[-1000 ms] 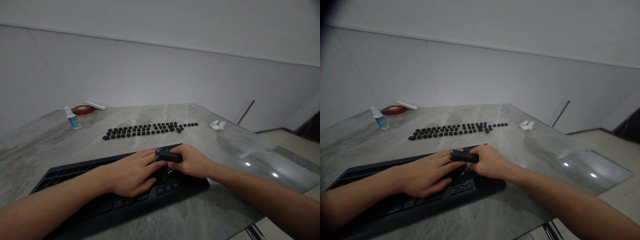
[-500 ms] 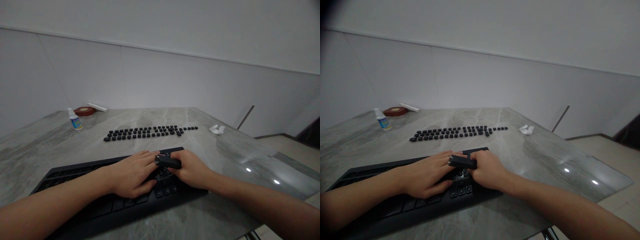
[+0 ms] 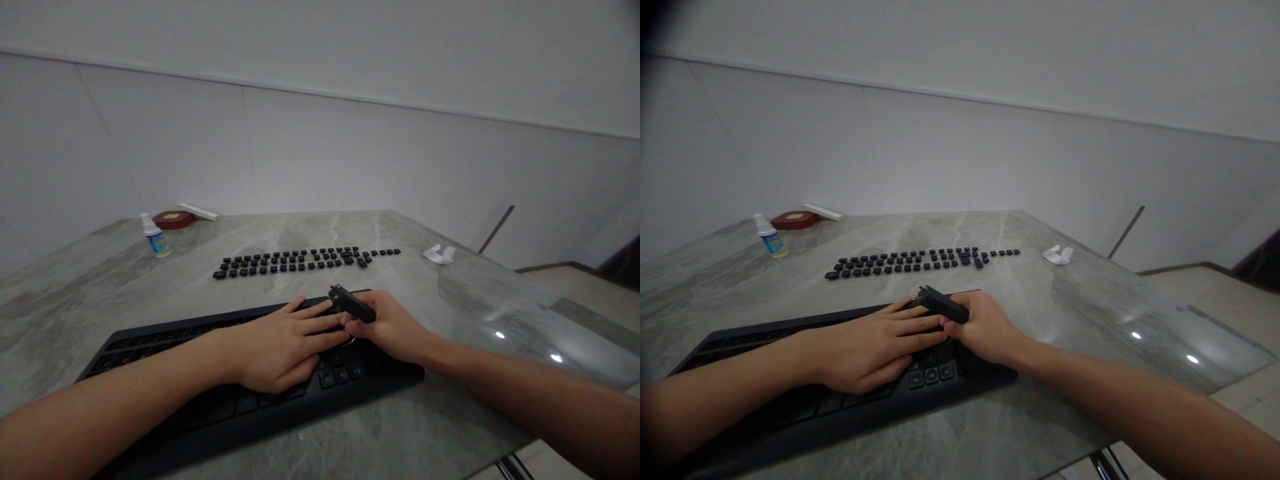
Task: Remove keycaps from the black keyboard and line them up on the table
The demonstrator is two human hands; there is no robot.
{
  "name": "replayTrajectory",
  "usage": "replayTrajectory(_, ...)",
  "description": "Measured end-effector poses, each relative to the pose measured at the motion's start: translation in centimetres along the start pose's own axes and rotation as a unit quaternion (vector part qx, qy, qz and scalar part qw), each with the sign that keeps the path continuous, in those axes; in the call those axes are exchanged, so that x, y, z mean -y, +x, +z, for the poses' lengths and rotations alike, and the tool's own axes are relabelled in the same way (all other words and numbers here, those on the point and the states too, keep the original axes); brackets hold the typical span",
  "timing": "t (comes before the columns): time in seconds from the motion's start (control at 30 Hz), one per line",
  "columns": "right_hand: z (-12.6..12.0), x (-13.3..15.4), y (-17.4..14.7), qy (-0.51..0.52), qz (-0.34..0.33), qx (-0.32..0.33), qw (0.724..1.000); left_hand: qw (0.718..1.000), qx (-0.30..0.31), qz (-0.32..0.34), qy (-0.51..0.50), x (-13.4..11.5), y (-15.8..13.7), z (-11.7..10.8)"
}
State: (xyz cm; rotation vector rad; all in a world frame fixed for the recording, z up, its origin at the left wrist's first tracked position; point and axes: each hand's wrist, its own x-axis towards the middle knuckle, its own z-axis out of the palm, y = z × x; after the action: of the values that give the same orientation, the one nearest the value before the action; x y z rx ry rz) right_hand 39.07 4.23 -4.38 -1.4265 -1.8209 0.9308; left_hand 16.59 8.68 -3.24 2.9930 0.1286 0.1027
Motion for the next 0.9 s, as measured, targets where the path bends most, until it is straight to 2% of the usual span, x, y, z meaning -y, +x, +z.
replayTrajectory(0.13, 0.92, -0.07, -0.50, 0.087, -0.020, -0.053, 0.995, 0.998, 0.035, -0.038, -0.019, -0.49, 0.32, -0.15)
replayTrajectory(0.37, 1.16, 0.28, -0.67, 0.150, 0.001, -0.056, 0.987, 0.998, 0.036, -0.043, -0.030, -0.85, 0.48, -0.16)
replayTrajectory(0.63, 1.22, 0.33, -0.63, 0.155, -0.007, -0.066, 0.986, 0.999, 0.012, -0.032, -0.018, -0.70, 0.82, 0.01)
replayTrajectory(0.9, 1.00, 0.32, -0.79, 0.156, -0.003, -0.072, 0.985, 0.998, 0.032, -0.044, -0.023, -0.83, 0.89, -0.10)
